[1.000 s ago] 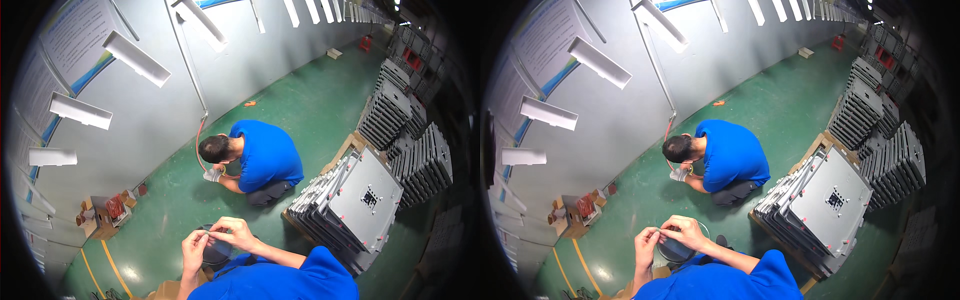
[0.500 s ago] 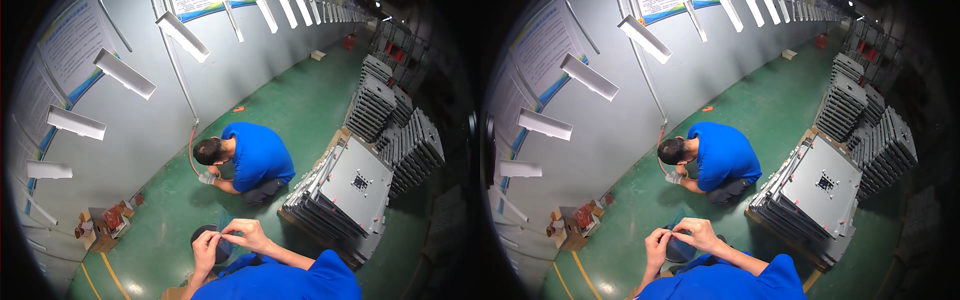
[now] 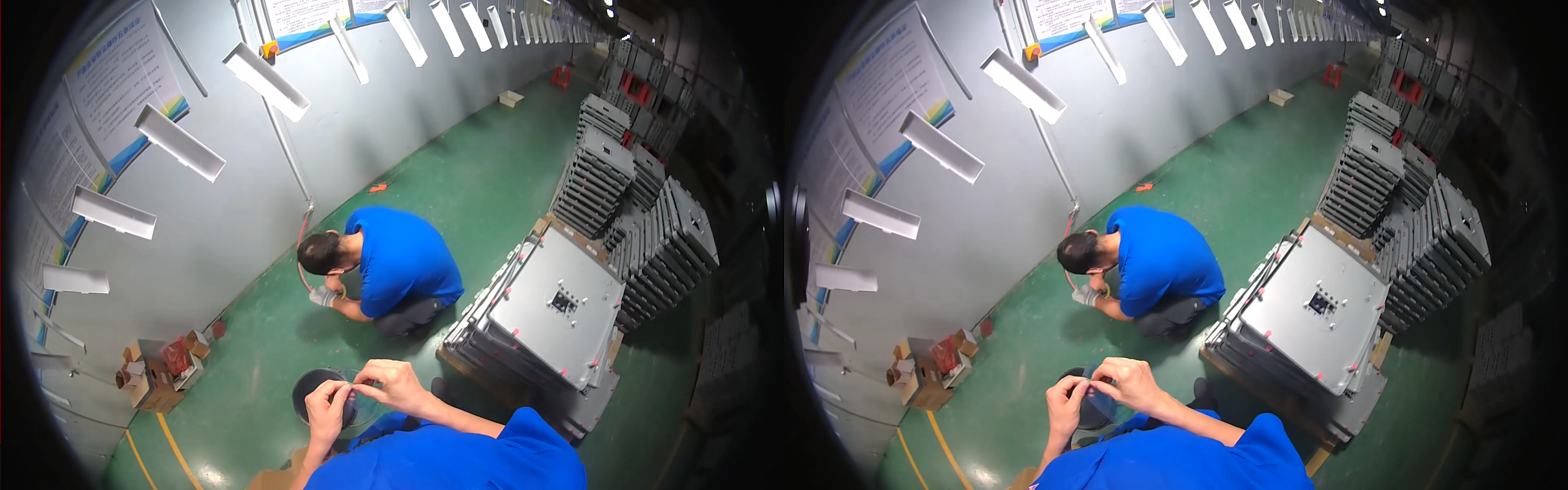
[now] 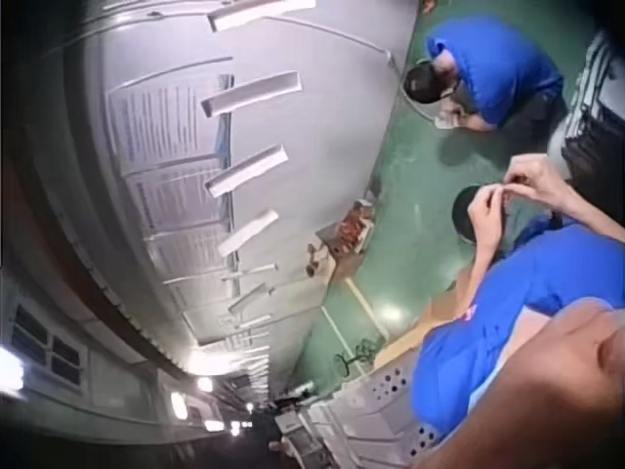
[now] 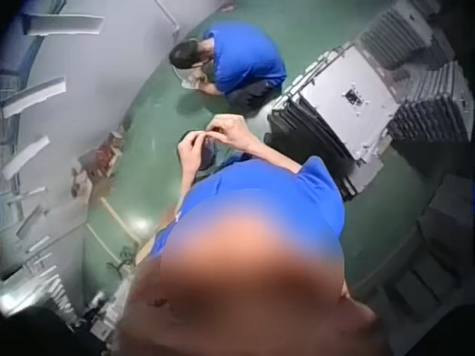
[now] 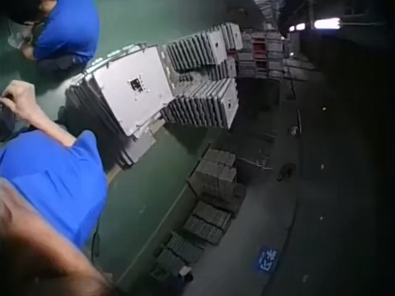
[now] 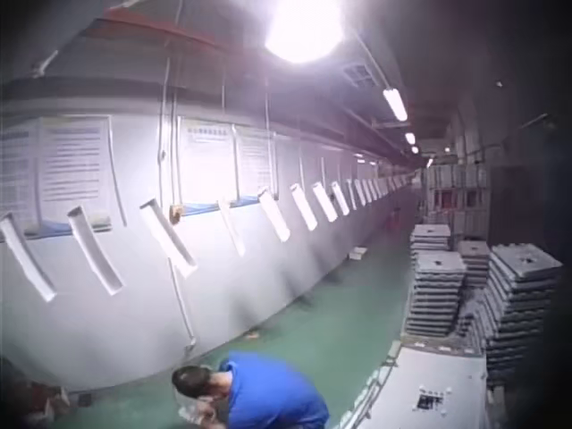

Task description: Inspecting and preparing long white metal channel components on a factory floor.

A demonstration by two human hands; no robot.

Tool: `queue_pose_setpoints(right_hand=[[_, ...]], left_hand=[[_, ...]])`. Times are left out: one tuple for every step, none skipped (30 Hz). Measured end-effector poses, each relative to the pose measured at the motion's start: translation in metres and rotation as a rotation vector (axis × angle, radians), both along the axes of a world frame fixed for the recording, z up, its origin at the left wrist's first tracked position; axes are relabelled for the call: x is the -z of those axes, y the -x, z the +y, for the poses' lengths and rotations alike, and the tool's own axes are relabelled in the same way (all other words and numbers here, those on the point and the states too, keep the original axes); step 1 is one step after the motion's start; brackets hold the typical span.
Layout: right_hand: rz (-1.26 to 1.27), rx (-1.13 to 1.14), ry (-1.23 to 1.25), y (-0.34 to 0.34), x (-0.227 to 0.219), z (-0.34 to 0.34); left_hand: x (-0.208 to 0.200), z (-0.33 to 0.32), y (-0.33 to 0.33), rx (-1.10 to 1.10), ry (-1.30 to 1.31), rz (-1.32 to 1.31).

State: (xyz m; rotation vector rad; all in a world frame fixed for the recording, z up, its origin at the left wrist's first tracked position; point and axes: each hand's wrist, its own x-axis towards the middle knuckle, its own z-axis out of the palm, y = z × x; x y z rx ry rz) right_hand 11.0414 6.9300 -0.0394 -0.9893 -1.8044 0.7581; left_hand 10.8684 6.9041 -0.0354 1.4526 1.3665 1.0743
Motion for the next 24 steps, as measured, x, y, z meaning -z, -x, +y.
queue_pose_setpoints(right_hand=[[-0.042,0.003,0.047,-0.012,0.000,0.001],[-0.014,0.004,0.041,-0.028,0.003,0.004],[-0.013,0.004,0.054,-0.043,0.003,0.005],[-0.012,0.007,0.067,-0.060,0.003,0.006],[-0.027,0.016,0.086,-0.076,0.005,0.007],[-0.007,0.026,0.101,-0.088,0.009,0.006],[0.020,0.036,0.132,-0.099,0.011,0.006],[0.046,0.042,0.164,-0.109,0.013,0.007],[0.052,0.043,0.179,-0.118,0.013,0.008],[0.058,0.039,0.180,-0.125,0.013,0.009],[0.067,0.054,0.178,-0.133,0.015,0.010],[0.075,0.048,0.169,-0.140,0.017,0.013],[0.051,0.063,0.152,-0.146,0.018,0.016],[0.058,0.076,0.175,-0.151,0.022,0.017],[0.062,0.078,0.187,-0.155,0.020,0.019],[0.061,0.075,0.198,-0.158,0.019,0.020],[0.079,0.055,0.237,-0.157,0.018,0.022],[0.094,0.062,0.280,-0.159,0.021,0.024],[0.138,0.031,0.309,-0.159,0.024,0.026],[0.147,0.006,0.355,-0.159,0.023,0.029],[0.153,-0.014,0.384,-0.159,0.024,0.031],[0.160,-0.031,0.413,-0.158,0.026,0.033],[0.167,-0.053,0.431,-0.156,0.030,0.036],[0.173,-0.066,0.450,-0.156,0.034,0.039]], left_hand=[[-0.007,0.003,-0.015,0.011,-0.005,0.026],[0.003,0.007,-0.028,0.014,-0.029,0.043],[0.000,0.010,-0.043,0.035,-0.037,0.066],[-0.004,0.012,-0.061,0.058,-0.046,0.089],[-0.012,0.015,-0.077,0.080,-0.041,0.154],[-0.008,0.019,-0.089,0.100,-0.039,0.154],[-0.006,0.022,-0.099,0.116,-0.047,0.179],[-0.007,0.026,-0.109,0.128,-0.054,0.203],[-0.011,0.026,-0.119,0.131,-0.060,0.225],[-0.009,0.028,-0.125,0.141,-0.059,0.248],[-0.009,0.031,-0.134,0.156,-0.024,0.204],[-0.008,0.034,-0.142,0.148,0.004,0.160],[-0.006,0.038,-0.147,0.169,-0.038,0.181],[-0.002,0.040,-0.151,0.187,-0.037,0.191],[-0.002,0.044,-0.154,0.214,-0.022,0.171],[-0.002,0.045,-0.156,0.235,-0.010,0.148],[-0.001,0.044,-0.155,0.221,-0.011,0.145],[0.004,0.047,-0.156,0.234,-0.010,0.136],[0.006,0.047,-0.155,0.239,-0.008,0.124],[0.007,0.046,-0.154,0.219,-0.007,0.130],[0.009,0.046,-0.154,0.212,-0.004,0.132],[0.010,0.045,-0.153,0.207,-0.001,0.133],[0.010,0.045,-0.151,0.191,0.015,0.130],[0.009,0.046,-0.151,0.185,0.031,0.124]])
